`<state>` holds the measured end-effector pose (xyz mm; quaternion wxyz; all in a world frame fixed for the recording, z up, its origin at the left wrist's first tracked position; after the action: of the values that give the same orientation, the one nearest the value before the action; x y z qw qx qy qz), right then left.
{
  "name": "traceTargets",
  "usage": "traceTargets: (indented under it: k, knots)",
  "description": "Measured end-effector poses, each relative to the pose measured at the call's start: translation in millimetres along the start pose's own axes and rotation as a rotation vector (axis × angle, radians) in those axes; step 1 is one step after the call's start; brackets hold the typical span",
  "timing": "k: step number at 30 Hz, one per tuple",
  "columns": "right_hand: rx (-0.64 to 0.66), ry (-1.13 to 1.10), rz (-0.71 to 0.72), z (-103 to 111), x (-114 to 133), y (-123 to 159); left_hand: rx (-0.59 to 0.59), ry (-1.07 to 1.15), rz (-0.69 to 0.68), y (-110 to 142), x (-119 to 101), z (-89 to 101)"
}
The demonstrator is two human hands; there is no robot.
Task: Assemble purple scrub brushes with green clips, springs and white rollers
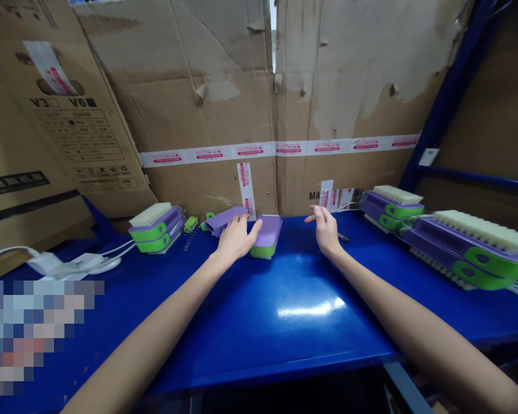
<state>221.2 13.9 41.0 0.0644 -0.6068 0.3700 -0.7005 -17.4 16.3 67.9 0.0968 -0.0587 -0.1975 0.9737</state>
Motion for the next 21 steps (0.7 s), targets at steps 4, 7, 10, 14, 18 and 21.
traceTargets:
  k: [4, 7, 10, 14, 18, 21]
  knots:
    - [0.076, 0.053, -0.05, -7.4, -5.5, 4.7, 0.184, -0.009, -0.026, -5.3, -17.1, -2.5]
    - [0.114, 0.047, -0.04, -11.8, -4.9, 7.2, 0.26, -0.116, -0.123, -3.7, -28.4, -0.7]
    - [0.127, 0.047, -0.037, -12.3, -3.7, 7.2, 0.298, -0.203, -0.18, 9.0, -28.6, 5.5]
    - [0.127, 0.046, -0.049, -11.2, -4.0, 6.8, 0.337, -0.254, -0.116, 46.7, -1.0, 20.9]
    - [0.14, 0.046, -0.037, -12.7, -5.1, 7.9, 0.352, -0.307, 0.025, 97.3, 52.9, 43.5]
    - [0.147, 0.051, -0.037, -14.1, -6.1, 8.7, 0.382, -0.382, 0.21, 128.2, 103.5, 59.5]
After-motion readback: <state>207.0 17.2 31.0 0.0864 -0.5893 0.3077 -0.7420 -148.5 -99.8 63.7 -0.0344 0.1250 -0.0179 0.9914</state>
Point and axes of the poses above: each hand's wrist, its own y-axis away from the middle knuckle, its own z-axis out of the back of the hand, x = y × z, the point moved 4 cm from there along -y, towards the middle knuckle, and after that the axes turned 9 degrees about -y, right-handed, at the moved point
